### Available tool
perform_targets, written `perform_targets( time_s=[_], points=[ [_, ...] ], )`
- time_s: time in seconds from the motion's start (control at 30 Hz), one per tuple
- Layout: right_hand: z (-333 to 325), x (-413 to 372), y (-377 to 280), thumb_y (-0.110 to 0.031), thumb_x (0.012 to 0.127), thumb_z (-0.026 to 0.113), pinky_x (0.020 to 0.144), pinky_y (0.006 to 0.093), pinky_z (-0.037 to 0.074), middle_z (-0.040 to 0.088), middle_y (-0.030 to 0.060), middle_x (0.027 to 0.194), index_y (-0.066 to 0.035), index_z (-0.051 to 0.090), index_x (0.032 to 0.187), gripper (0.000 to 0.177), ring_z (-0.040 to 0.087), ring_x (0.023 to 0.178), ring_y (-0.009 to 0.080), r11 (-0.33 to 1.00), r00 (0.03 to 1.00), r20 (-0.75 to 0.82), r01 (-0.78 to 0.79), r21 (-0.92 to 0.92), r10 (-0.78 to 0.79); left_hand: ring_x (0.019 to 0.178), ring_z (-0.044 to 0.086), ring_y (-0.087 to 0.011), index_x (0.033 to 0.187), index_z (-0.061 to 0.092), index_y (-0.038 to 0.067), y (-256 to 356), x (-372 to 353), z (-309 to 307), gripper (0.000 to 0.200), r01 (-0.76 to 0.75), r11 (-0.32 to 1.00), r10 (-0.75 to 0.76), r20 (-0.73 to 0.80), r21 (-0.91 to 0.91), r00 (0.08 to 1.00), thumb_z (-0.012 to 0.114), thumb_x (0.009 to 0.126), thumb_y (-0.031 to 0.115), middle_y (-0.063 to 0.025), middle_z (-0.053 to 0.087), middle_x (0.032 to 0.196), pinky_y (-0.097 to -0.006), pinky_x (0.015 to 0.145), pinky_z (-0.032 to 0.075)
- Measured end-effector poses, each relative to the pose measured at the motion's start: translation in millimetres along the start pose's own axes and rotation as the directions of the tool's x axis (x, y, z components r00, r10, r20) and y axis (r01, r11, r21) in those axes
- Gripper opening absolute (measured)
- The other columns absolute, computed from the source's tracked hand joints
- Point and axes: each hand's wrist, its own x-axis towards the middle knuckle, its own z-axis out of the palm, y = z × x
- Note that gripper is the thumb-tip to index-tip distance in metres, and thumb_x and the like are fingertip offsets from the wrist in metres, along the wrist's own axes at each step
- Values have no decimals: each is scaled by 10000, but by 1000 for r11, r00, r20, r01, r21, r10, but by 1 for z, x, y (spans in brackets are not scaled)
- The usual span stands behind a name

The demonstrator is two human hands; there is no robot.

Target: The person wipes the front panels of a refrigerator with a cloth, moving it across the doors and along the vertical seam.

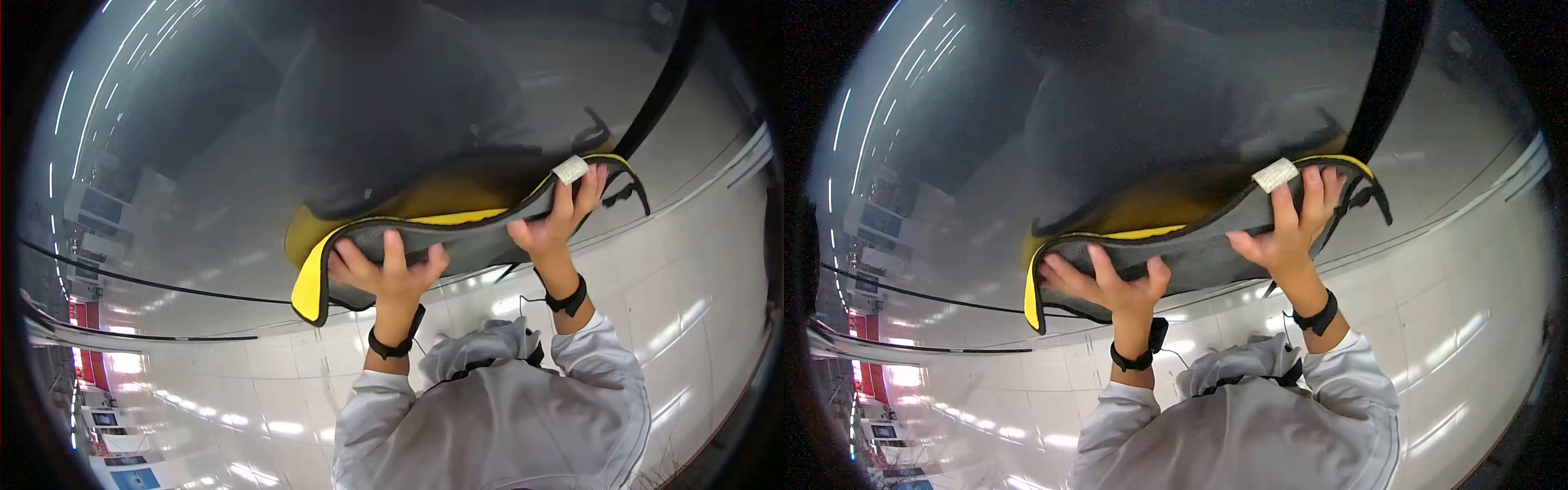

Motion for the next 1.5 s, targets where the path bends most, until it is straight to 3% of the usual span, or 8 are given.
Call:
perform_targets(
  time_s=[0.2,0.23,0.73,0.8,0.87,0.93,1.0,1.5],
  points=[
    [19,11,-19,-591,718,430,942,556,100,254,211,1257,-70,374,1169,691,202,1180,391,1000,999,28,-26,-5,26,1154,258,-401,1043,433,166,-28,16,-4,462,-334,941,336,28,-58,941,671,668,295,-145,304,1231,-539,914,243],
    [9,2,-13,-588,717,433,941,554,100,245,217,1261,-58,370,1170,700,195,1183,393,998,997,59,-55,-37,57,1071,391,-220,980,526,143,-11,11,-9,371,-236,953,241,2,-192,971,686,650,200,61,427,1092,-437,844,388],
    [8,6,-54,-434,726,503,910,564,157,140,281,1290,52,234,1242,758,132,1162,488,994,989,113,-101,46,96,1023,453,-289,884,458,193,-29,3,-22,213,-281,955,293,148,-96,945,576,712,152,-37,419,1136,-437,826,394],
    [11,2,-60,-445,716,510,906,564,162,144,280,1289,48,241,1241,769,139,1157,489,995,990,110,-90,48,84,1029,438,-297,874,458,177,-33,-1,-23,196,-256,962,267,136,-93,954,564,717,126,-95,405,1134,-449,833,407],
    [12,-1,-62,-455,697,524,905,565,162,149,275,1289,39,260,1236,778,147,1161,477,995,991,109,-89,48,84,1135,237,-486,1106,457,124,-42,-6,-25,530,-344,936,352,180,-75,918,641,614,197,-351,183,1230,-520,888,294],
    [18,0,-73,-452,682,536,905,564,161,165,272,1285,32,278,1229,775,160,1162,466,996,992,101,-76,48,71,1158,188,-487,1126,430,145,-49,-8,-24,549,17,970,6,92,-242,996,633,620,212,-336,161,1250,-535,901,252],
    [24,4,-89,-445,679,540,907,560,162,192,268,1276,18,307,1215,746,176,1160,459,994,993,87,-89,59,84,1190,102,-484,1154,383,171,-66,-2,-29,540,-39,991,48,73,-125,996,572,661,283,-331,121,1276,-618,900,104],
    [20,49,-79,-440,620,602,852,501,294,326,209,1229,-50,444,1135,665,321,1086,430,995,999,-3,33,89,-32,1191,87,-491,1209,351,213,-67,29,-30,669,-28,999,28,-1,-20,1000,557,647,512,-334,100,1284,-657,858,82]
  ],
)
